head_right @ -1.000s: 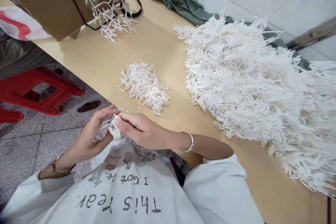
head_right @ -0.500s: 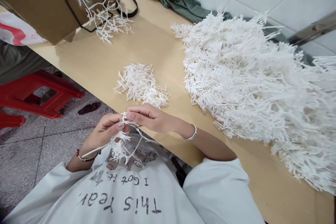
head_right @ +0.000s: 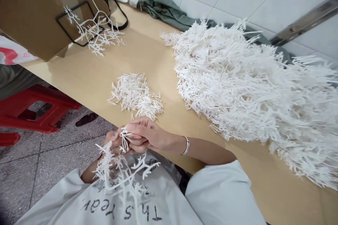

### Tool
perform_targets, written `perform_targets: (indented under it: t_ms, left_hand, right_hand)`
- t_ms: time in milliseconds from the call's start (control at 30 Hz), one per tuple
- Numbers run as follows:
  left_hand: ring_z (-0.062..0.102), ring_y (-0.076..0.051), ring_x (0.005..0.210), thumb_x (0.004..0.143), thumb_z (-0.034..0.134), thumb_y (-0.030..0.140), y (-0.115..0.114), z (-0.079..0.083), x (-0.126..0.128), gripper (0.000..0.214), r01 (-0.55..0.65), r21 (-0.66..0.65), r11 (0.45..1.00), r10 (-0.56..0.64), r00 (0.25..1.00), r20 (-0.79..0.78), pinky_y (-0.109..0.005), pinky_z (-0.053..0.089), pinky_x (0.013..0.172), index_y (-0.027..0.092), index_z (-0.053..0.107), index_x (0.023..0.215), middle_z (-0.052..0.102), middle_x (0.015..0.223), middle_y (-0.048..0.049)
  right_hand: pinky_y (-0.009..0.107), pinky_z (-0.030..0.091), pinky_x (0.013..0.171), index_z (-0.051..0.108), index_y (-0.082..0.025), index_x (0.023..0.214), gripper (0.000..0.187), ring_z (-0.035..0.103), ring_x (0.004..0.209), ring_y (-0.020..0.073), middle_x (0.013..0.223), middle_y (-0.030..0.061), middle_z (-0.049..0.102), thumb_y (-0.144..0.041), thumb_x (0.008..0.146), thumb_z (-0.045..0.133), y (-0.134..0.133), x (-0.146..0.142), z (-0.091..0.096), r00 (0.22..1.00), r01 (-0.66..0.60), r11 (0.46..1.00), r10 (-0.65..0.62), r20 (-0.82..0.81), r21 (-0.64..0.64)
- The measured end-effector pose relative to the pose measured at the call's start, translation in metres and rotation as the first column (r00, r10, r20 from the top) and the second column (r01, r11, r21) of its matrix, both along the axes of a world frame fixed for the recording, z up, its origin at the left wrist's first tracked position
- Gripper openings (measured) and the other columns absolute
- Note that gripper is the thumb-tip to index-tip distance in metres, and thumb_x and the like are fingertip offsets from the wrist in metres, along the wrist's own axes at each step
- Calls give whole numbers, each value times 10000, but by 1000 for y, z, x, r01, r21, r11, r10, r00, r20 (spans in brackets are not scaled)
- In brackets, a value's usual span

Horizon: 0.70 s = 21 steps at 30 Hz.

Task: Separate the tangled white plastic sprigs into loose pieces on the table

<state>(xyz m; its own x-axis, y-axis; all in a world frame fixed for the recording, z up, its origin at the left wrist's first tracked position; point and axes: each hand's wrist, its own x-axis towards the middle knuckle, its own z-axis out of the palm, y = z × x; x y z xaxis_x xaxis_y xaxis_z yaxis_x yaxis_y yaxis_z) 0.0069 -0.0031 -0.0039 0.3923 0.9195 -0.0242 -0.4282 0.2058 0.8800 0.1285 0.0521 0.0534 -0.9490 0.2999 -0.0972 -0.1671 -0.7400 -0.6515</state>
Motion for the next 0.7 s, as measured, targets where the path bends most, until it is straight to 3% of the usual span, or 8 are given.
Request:
perform_targets:
  t_ms: [100,167,267,333,433,500,600,700]
  left_hand:
    - [142,-72,190,681,459,648,-1,-13,6,582,146,-57,988,-117,929,352,-297,287,289,224,167,408,63,212,67]
    - [132,-74,200,705,465,596,-3,-23,11,543,175,-166,970,-71,866,495,-275,233,273,222,187,427,59,220,70]
    - [84,-66,219,689,411,711,-3,-27,14,585,-93,-328,940,233,877,419,-256,170,261,218,215,442,28,245,81]
    - [43,-50,214,590,414,820,1,-18,11,670,-315,-255,914,398,812,427,-249,159,255,207,210,414,-12,239,92]
    - [133,-51,193,607,613,622,8,9,-3,621,-217,34,976,168,836,523,-238,205,262,196,237,357,108,206,82]
    - [161,-47,207,688,601,494,11,30,-10,569,-234,1,972,204,849,487,-217,206,274,183,244,372,179,232,72]
    - [211,-41,290,675,645,407,10,45,-14,502,-369,-195,909,411,869,275,-195,243,329,174,281,419,240,321,73]
    - [258,-45,360,702,645,379,7,39,-14,418,-474,-266,839,519,845,131,-194,288,392,168,370,469,297,392,68]
  right_hand:
    - [121,131,324,274,-170,539,468,101,347,-9,456,-124,180,-344,875,549,-3,0,4,999,44,998,-44,-5,-34]
    - [117,125,322,260,-169,534,466,106,341,-7,452,-120,173,-314,901,508,-4,0,6,997,67,997,-69,-36,-41]
    - [118,137,330,238,-171,539,458,153,332,-3,456,-109,181,-280,930,449,-6,1,9,987,126,991,-129,-95,-34]
    - [126,153,339,222,-177,545,461,170,338,2,463,-106,180,-295,936,436,-4,1,12,980,158,987,-156,-124,3]
    - [153,199,365,252,-184,563,446,192,367,19,481,-97,199,-347,945,415,5,-1,13,970,237,948,-218,-108,213]
    - [174,235,406,334,-174,579,418,262,408,31,505,-74,284,-360,943,421,18,-1,11,942,316,796,-330,-68,517]
    - [200,228,461,440,-147,585,404,311,469,41,530,-48,358,-378,912,492,43,3,5,859,185,318,-511,4,930]
    - [225,202,486,377,-145,508,504,255,463,49,485,-53,282,-434,907,485,63,10,-6,781,-94,-53,-623,41,994]
